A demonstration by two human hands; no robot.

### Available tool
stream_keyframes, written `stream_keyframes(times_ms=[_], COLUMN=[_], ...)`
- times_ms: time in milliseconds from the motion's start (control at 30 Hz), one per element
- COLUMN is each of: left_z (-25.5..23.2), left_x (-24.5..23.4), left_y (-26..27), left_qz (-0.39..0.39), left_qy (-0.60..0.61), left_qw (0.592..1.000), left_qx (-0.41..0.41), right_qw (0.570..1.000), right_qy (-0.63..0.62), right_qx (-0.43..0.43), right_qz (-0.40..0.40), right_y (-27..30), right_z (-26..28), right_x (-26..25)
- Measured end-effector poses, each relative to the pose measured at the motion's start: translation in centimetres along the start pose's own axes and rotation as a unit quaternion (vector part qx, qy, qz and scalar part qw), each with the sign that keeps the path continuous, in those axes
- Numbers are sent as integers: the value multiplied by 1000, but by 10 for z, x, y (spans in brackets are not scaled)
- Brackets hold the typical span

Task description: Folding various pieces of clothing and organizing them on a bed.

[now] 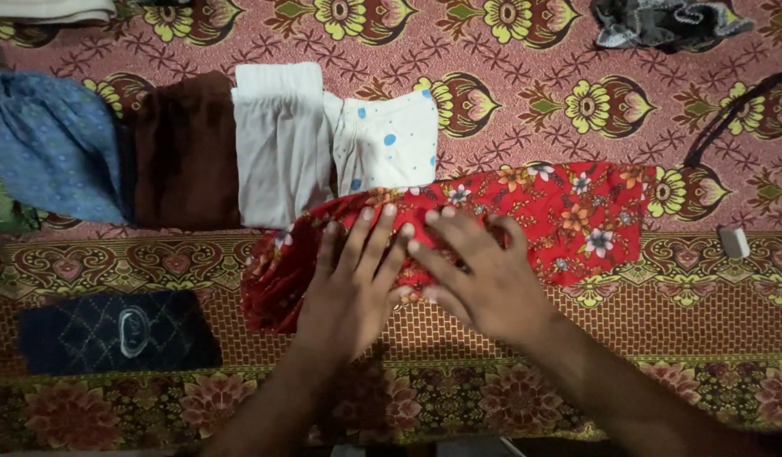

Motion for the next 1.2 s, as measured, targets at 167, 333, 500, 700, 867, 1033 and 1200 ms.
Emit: stream_keyframes(times_ms=[167, 333, 500, 700, 867, 1033, 1200], left_z=[1, 4, 7, 7, 5, 4, 3], left_x=[-1, 1, -1, -1, 0, -6, -14], left_y=[-3, -3, -6, -6, -9, -10, -11], left_qz=[8, -15, -7, -32, -18, -8, -2], left_qy=[21, 42, 40, 56, 64, 56, 80], left_qw=[1000, 999, 999, 997, 998, 998, 997], left_qx=[-5, 7, 19, 30, 22, 18, 18], right_qw=[998, 999, 979, 892, 770, 701, 666], right_qy=[10, 19, -6, -58, -243, -311, -392], right_qx=[-58, 20, 184, 448, 589, 641, 632], right_qz=[8, 44, 91, 10, -32, -32, -63], right_y=[25, 51, 73, 89, 99, 89, 99], right_z=[10, -30, -72, -105, -136, -142, -144], right_x=[2, 30, 19, -8, -2, -5, 12])
Point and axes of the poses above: each hand's wrist, its own y-axis away from the middle knuckle, its own x-axis out of the palm, z = x × y, the point moved 2 cm from there along -y, towards the middle knuckle, and after that the axes turned 12 degrees about y, right-handed, at the moved point
